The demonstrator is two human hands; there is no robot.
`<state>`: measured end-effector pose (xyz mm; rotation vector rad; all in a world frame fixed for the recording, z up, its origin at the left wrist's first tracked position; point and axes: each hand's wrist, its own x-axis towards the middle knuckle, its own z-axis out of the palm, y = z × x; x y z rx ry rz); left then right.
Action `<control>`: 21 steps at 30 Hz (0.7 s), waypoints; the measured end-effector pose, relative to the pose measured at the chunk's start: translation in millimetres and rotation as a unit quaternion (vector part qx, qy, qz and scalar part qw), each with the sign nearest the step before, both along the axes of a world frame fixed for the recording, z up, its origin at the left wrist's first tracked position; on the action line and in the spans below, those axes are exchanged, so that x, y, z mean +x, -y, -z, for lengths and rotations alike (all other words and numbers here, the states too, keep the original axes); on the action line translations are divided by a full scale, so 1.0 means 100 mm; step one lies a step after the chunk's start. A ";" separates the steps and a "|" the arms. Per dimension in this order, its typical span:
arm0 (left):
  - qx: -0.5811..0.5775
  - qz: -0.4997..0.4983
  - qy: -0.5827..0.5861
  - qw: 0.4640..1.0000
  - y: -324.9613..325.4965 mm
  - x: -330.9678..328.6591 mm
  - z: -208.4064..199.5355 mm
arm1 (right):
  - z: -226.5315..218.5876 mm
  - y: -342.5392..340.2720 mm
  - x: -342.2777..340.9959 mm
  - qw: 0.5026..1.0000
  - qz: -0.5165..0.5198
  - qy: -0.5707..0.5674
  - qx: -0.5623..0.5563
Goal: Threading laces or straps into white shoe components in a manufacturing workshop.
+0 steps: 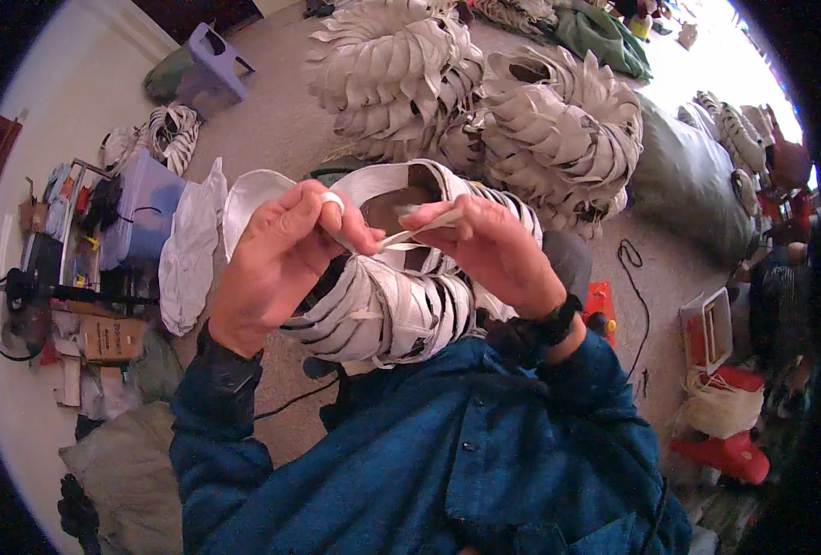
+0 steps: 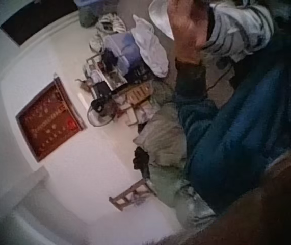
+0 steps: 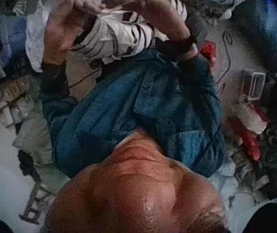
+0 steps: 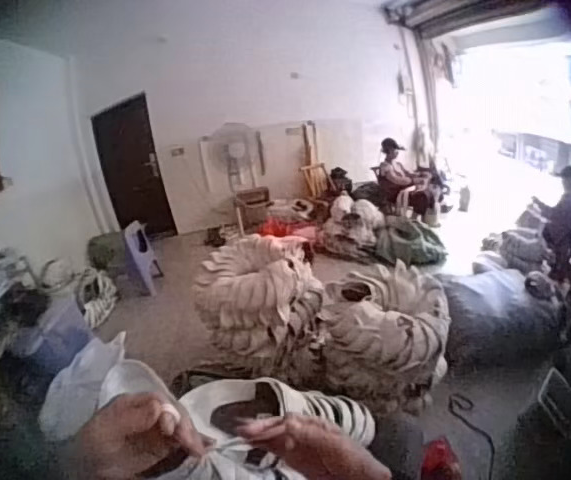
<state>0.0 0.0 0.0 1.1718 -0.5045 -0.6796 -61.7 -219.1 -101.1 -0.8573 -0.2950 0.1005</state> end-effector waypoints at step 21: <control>0.357 -0.012 0.581 0.732 0.32 0.11 0.29 | 0.44 1.01 -0.24 0.930 0.300 -0.133 -0.165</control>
